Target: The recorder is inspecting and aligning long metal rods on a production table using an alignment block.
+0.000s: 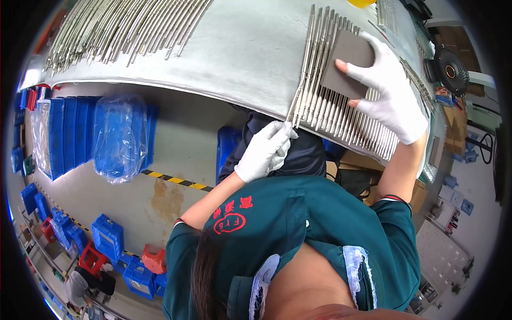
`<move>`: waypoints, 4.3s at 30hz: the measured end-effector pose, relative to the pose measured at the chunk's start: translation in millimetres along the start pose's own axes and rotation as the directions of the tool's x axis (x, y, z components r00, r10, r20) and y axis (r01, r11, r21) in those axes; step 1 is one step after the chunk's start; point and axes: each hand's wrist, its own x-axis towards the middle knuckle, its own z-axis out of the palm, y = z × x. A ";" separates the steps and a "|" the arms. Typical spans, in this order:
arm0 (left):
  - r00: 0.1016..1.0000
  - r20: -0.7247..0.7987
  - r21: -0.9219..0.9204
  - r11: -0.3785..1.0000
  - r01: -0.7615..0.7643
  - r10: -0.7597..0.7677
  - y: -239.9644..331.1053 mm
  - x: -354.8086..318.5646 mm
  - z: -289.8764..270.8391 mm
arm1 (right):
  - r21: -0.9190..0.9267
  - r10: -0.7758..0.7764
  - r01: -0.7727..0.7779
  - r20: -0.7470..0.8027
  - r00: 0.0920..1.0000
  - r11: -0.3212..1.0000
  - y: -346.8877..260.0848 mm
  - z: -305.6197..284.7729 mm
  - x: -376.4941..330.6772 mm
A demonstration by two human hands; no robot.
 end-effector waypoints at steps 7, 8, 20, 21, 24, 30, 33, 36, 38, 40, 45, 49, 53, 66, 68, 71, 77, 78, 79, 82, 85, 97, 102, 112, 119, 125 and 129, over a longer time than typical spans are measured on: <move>1.000 0.002 0.031 0.999 0.013 -0.013 2.1 -0.9 2.1 | -0.048 -0.078 0.076 -0.058 0.995 0.996 -50.1 20.7 38.2; 1.000 -0.015 0.032 0.999 0.004 -0.003 1.8 -1.1 2.7 | -0.092 -0.085 0.079 -0.055 0.995 0.993 -55.0 20.3 41.6; 0.999 0.030 0.068 0.997 0.041 -0.043 2.3 -10.5 -1.2 | 0.142 0.424 -0.405 -0.145 0.894 0.903 21.8 -6.6 -59.5; 0.998 0.035 0.070 0.997 0.044 -0.047 -3.2 -11.6 -7.9 | 0.075 0.495 -0.490 -0.160 0.854 0.869 24.6 -7.0 -66.3; 0.990 0.141 0.275 0.960 -0.055 0.016 -22.2 -19.4 -29.5 | -0.182 0.541 -0.550 -0.103 0.835 0.815 40.4 2.2 -89.9; 0.982 -0.056 0.409 0.902 -0.140 0.178 14.7 -30.9 -10.1 | -0.187 0.328 -0.346 -0.124 0.937 0.919 32.3 20.5 -82.7; 0.980 -0.130 0.199 0.972 -0.126 0.154 42.8 -13.0 1.6 | -0.058 0.158 -0.159 -0.016 0.987 0.986 -6.5 32.8 -50.3; 0.985 -0.171 -0.011 1.000 0.015 -0.016 54.4 -0.8 -3.4 | -0.002 0.003 -0.003 0.073 0.997 1.000 -34.2 41.5 -22.5; 0.994 -0.079 -0.089 0.994 0.066 -0.073 51.4 -3.6 -12.1 | 0.062 -0.100 0.095 0.079 0.992 0.994 -49.2 49.7 -5.9; 0.986 -0.149 -0.105 0.993 0.056 -0.071 48.1 -6.6 -7.6 | 0.076 -0.183 0.177 0.075 0.980 0.981 -58.7 61.5 9.6; 0.985 -0.159 0.039 0.997 0.065 -0.058 45.8 -39.7 -10.4 | 0.017 -0.236 0.235 0.088 0.968 0.972 -59.8 74.4 30.3; 0.993 -0.071 0.363 0.930 -0.059 0.091 26.0 -72.9 -31.4 | -0.016 -0.255 0.257 0.080 0.964 0.966 -54.8 72.2 36.0; 0.986 -0.119 0.467 0.883 -0.048 0.117 33.8 -77.5 -26.6 | -0.099 -0.253 0.261 0.091 0.963 0.960 -46.4 70.6 42.5; 0.979 -0.168 0.092 0.991 -0.102 0.116 33.8 -29.2 -39.0 | 0.012 -0.253 0.253 0.093 0.963 0.967 -59.0 71.9 42.6; 0.969 -0.211 0.070 0.991 -0.113 0.126 32.4 -32.4 -37.1 | 0.014 -0.257 0.257 0.088 0.962 0.966 -58.6 71.6 44.5; 0.957 -0.249 0.057 0.988 -0.142 0.151 34.1 -36.5 -33.0 | -0.010 -0.273 0.276 0.097 0.957 0.961 -57.9 69.5 44.4; 0.959 -0.188 0.123 0.974 -0.192 0.213 36.6 -35.2 -35.0 | 0.009 -0.258 0.258 0.097 0.961 0.966 -61.4 66.5 44.5; 0.956 -0.189 0.148 0.969 -0.198 0.224 38.0 -35.4 -33.2 | 0.021 -0.269 0.268 0.074 0.960 0.963 -61.9 68.4 45.3; 0.957 -0.187 0.146 0.970 -0.196 0.222 39.0 -35.3 -30.9 | 0.033 -0.279 0.278 0.049 0.959 0.960 -61.9 70.3 45.5; 0.952 -0.225 0.121 0.975 -0.185 0.209 38.1 -35.7 -26.2 | 0.008 -0.285 0.285 0.079 0.955 0.959 -61.5 72.8 42.9; 0.962 -0.206 0.073 0.983 -0.167 0.178 35.7 -36.1 -26.1 | 0.017 -0.265 0.265 0.112 0.958 0.964 -60.4 66.4 38.0; 0.974 -0.187 0.092 0.990 -0.110 0.126 34.9 -34.2 -22.9 | -0.023 -0.256 0.262 0.144 0.956 0.965 -56.5 59.6 26.8; 0.969 -0.199 0.155 0.981 -0.114 0.144 35.2 -33.0 -21.6 | -0.018 -0.250 0.254 0.128 0.960 0.967 -55.0 59.2 24.6; 0.955 -0.175 0.337 0.926 -0.170 0.239 38.5 -27.1 -12.7 | 0.045 -0.083 0.084 -0.007 0.996 0.995 -34.8 42.6 2.8; 0.930 -0.167 0.473 0.855 -0.214 0.326 39.4 -27.3 -7.6 | -0.025 0.444 -0.455 -0.180 0.878 0.890 26.0 36.3 -71.7; 0.876 -0.249 0.592 0.781 -0.200 0.413 31.5 -35.8 -3.6 | -0.035 0.599 -0.608 -0.134 0.789 0.793 41.2 51.8 -95.3; 0.897 -0.282 0.543 0.827 -0.142 0.339 31.1 -38.5 -5.2 | -0.023 0.617 -0.631 -0.183 0.765 0.776 44.5 57.0 -94.7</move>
